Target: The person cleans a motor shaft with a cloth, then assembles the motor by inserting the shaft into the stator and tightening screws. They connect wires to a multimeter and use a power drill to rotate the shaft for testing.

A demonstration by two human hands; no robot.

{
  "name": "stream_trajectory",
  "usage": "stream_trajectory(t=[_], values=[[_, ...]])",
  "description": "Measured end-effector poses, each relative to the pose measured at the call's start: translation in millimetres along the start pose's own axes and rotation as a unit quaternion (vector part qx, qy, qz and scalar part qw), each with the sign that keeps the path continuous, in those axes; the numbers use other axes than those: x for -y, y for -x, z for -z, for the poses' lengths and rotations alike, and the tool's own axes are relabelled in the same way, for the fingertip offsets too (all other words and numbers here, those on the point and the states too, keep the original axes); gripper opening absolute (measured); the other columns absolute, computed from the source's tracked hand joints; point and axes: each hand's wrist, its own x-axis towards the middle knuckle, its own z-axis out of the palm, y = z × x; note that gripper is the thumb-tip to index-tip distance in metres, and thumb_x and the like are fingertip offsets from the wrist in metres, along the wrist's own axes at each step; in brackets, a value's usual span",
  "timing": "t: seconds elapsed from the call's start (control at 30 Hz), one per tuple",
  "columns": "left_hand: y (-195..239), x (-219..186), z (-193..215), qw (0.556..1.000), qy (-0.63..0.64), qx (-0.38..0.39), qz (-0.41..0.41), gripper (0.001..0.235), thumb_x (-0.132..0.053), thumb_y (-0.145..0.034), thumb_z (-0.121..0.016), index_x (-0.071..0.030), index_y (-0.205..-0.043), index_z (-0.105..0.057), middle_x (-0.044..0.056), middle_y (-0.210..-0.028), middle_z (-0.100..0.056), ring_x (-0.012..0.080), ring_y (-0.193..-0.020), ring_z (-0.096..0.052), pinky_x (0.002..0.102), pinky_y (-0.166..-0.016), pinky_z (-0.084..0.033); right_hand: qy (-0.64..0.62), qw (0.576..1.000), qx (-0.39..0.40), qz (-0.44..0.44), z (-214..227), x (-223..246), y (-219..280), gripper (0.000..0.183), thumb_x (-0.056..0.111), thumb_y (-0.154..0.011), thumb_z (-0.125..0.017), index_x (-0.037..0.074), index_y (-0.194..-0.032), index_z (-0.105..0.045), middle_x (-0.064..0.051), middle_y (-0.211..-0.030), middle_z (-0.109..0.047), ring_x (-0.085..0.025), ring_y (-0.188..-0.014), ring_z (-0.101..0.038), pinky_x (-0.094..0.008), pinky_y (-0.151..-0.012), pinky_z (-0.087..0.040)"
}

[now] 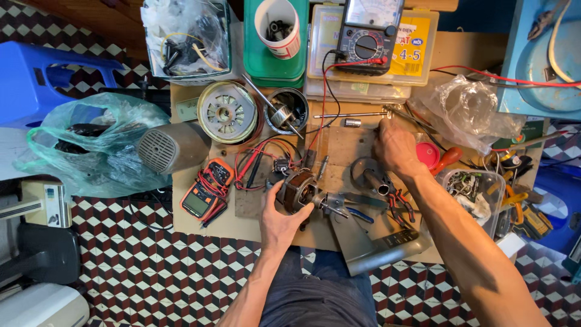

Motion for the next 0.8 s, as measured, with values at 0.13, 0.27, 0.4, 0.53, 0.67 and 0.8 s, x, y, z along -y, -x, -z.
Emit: stream_trajectory(t=[0.13, 0.27, 0.4, 0.53, 0.67, 0.8], values=[[0.4, 15.4, 11.6, 0.999, 0.013, -0.026, 0.034, 0.079, -0.03, -0.063, -0.093, -0.009, -0.131, -0.061, 0.012, -0.124, -0.066, 0.0237, -0.114, -0.065, 0.036, -0.098, -0.051, -0.217, 0.961, 0.05, -0.166, 27.1, -2.9, 6.3, 0.019, 0.011, -0.09, -0.067, -0.001, -0.105, -0.065, -0.021, -0.093, -0.072, -0.036, -0.084, -0.072, -0.044, -0.076, -0.056], [1.7, 32.7, 16.3, 0.996, 0.038, -0.046, 0.059, 0.077, -0.031, -0.062, -0.093, -0.009, -0.13, -0.062, 0.012, -0.123, -0.067, 0.024, -0.112, -0.066, 0.036, -0.097, -0.053, -0.581, 0.767, 0.084, -0.259, 78.3, 2.4, 15.1, 0.019, 0.01, -0.091, -0.069, 0.001, -0.106, -0.061, -0.007, -0.091, -0.069, -0.022, -0.08, -0.071, -0.035, -0.071, -0.058], [0.6, 40.1, 17.3, 0.997, 0.033, -0.056, 0.041, 0.08, -0.031, -0.061, -0.094, -0.009, -0.131, -0.061, 0.013, -0.125, -0.063, 0.0264, -0.115, -0.063, 0.038, -0.097, -0.052, -0.743, 0.626, 0.06, -0.231, 137.9, 37.3, 46.1, 0.025, 0.006, -0.092, -0.069, 0.006, -0.116, -0.062, -0.007, -0.093, -0.066, -0.023, -0.081, -0.069, -0.032, -0.072, -0.055], [3.4, 38.1, 18.8, 0.997, 0.064, -0.044, 0.012, 0.08, -0.028, -0.062, -0.094, -0.008, -0.132, -0.06, 0.014, -0.126, -0.059, 0.0288, -0.118, -0.062, 0.039, -0.1, -0.051, -0.839, 0.523, 0.106, -0.108, 147.1, 98.8, 48.4, 0.037, 0.002, -0.088, -0.068, 0.005, -0.123, -0.06, -0.007, -0.087, -0.062, -0.024, -0.079, -0.062, -0.034, -0.073, -0.052], [-0.8, 33.7, 15.5, 0.998, 0.03, -0.058, -0.008, 0.08, -0.028, -0.059, -0.096, -0.008, -0.129, -0.06, 0.013, -0.124, -0.059, 0.0303, -0.116, -0.06, 0.041, -0.099, -0.05, -0.871, 0.451, 0.134, -0.143, 120.2, 142.6, 20.2, 0.025, 0.016, -0.089, -0.067, 0.002, -0.11, -0.062, -0.009, -0.088, -0.063, -0.023, -0.077, -0.057, -0.031, -0.069, -0.046], [-5.9, 34.8, 12.0, 0.997, 0.039, -0.062, -0.015, 0.079, -0.028, -0.059, -0.094, -0.009, -0.128, -0.061, 0.013, -0.121, -0.06, 0.0302, -0.114, -0.061, 0.041, -0.098, -0.051, -0.753, 0.614, 0.128, -0.2, 85.2, 170.8, -47.4, 0.036, 0.037, -0.102, -0.07, 0.002, -0.101, -0.06, -0.005, -0.08, -0.056, -0.02, -0.066, -0.046, -0.033, -0.057, -0.033]])
